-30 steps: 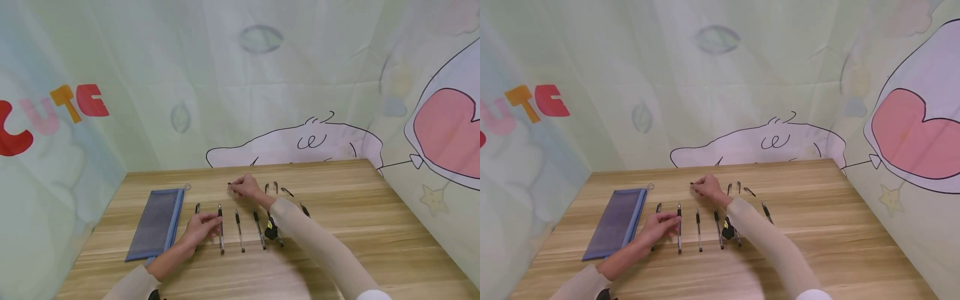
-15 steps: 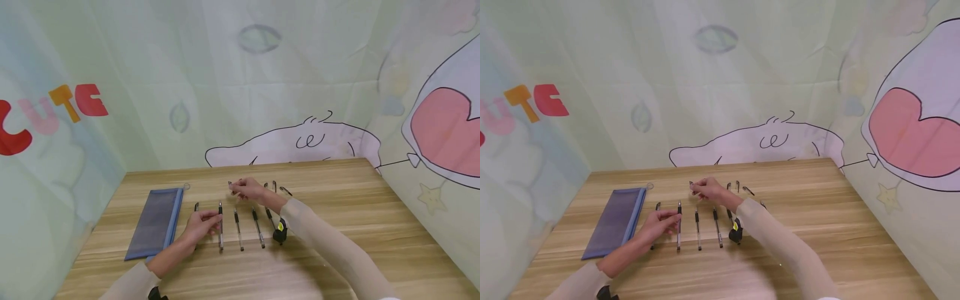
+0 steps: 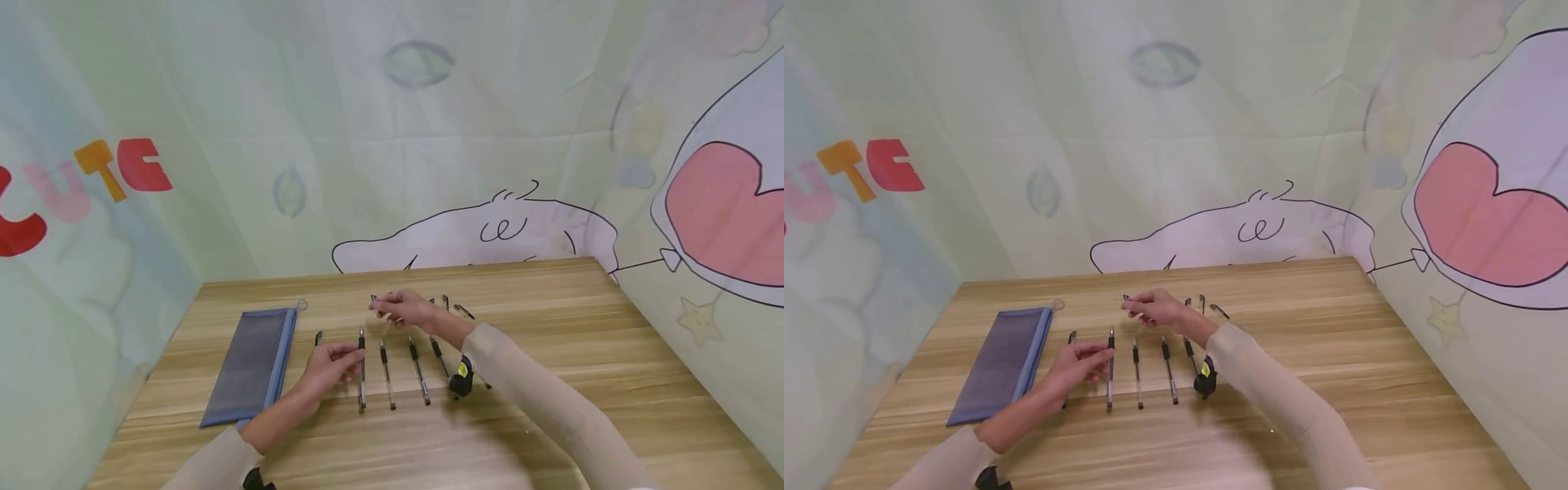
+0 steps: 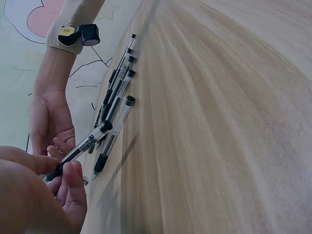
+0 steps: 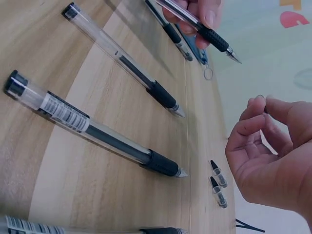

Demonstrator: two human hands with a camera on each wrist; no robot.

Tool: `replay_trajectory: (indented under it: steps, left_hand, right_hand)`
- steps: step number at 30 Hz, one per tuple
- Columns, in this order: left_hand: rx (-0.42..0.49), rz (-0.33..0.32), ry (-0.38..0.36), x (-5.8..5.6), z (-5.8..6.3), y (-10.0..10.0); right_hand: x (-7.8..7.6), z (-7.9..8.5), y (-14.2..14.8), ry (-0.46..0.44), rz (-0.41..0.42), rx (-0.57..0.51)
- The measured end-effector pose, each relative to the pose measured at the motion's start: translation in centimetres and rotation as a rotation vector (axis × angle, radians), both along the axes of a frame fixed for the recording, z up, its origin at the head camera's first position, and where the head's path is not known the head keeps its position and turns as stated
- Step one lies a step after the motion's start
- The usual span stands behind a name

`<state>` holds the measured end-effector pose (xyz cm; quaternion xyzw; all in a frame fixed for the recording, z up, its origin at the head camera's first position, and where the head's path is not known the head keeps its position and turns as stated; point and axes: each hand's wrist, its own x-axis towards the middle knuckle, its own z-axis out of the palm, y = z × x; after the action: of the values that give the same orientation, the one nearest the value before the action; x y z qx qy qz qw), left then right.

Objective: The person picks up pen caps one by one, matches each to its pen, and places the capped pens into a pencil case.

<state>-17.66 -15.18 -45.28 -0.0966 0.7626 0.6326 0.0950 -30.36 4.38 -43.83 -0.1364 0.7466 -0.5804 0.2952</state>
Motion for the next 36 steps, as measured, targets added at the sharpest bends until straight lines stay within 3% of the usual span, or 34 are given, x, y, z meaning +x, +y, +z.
replay_trajectory:
  steps: [10, 36]
  left_hand:
    - [-0.012, -0.019, 0.006, 0.1, -0.1, 0.2]
    - [0.008, -0.014, -0.002, 0.2, 0.3, 1.1]
  right_hand:
    - [0.7, 0.1, 0.0, 0.001, -0.039, -0.009]
    - [1.0, 0.4, 0.0, -0.002, 0.055, -0.013]
